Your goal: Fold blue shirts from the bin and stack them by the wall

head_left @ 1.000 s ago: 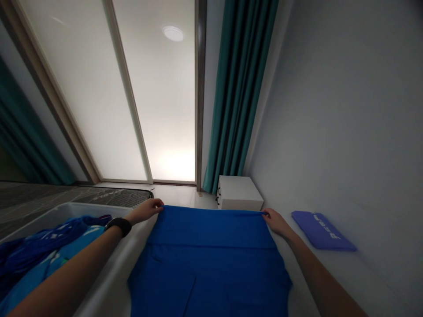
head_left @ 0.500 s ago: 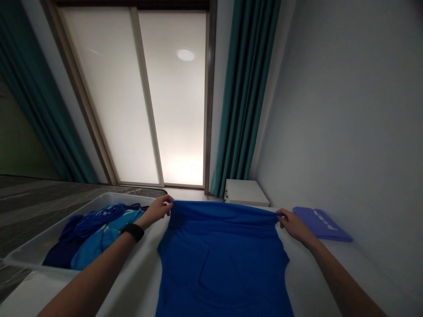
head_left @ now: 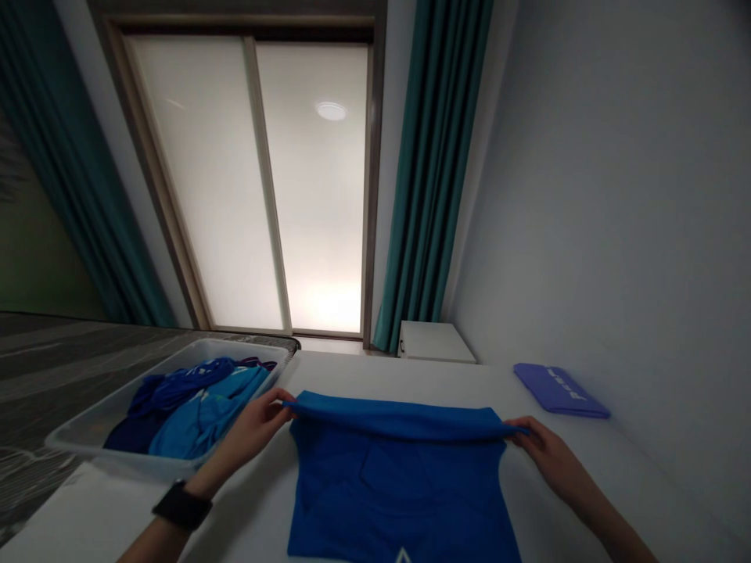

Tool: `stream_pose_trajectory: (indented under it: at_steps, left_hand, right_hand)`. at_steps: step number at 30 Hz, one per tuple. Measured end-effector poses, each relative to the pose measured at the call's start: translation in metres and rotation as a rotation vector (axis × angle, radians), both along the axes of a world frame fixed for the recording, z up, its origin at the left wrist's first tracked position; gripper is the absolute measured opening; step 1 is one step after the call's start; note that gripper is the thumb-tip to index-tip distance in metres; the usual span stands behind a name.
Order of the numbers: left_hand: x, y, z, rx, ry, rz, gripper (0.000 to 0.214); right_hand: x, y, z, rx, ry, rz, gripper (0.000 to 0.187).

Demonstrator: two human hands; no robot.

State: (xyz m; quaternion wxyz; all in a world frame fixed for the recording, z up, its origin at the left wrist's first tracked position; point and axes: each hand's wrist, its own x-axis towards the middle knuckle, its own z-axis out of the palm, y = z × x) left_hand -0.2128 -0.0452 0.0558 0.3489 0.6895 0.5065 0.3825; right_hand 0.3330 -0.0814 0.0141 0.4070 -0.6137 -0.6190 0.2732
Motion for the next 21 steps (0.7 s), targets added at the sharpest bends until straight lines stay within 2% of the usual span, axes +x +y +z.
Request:
stream_pose_trajectory:
  at_steps: [5, 8, 13, 21]
  left_hand:
    - [-0.003, -0.034, -0.031, 0.104, 0.154, -0.02, 0.014]
    - [0.0, -0.043, -0.042, 0.173, 0.241, 0.013, 0.014]
    - [0.002, -0.045, -0.053, 0.224, 0.354, 0.065, 0.013]
    - [-0.004, -0.041, -0.063, 0.233, 0.381, 0.088, 0.013]
  right_hand:
    - [0.005, -0.036, -0.047, 0.037, -0.175, -0.018, 0.024]
    - [0.005, -0.044, -0.063, 0.109, -0.298, -0.045, 0.019]
    - [0.0, -0.046, -0.066, 0.135, -0.391, -0.047, 0.017]
    - [-0.003, -0.047, -0.064, 0.133, -0.405, -0.092, 0.017]
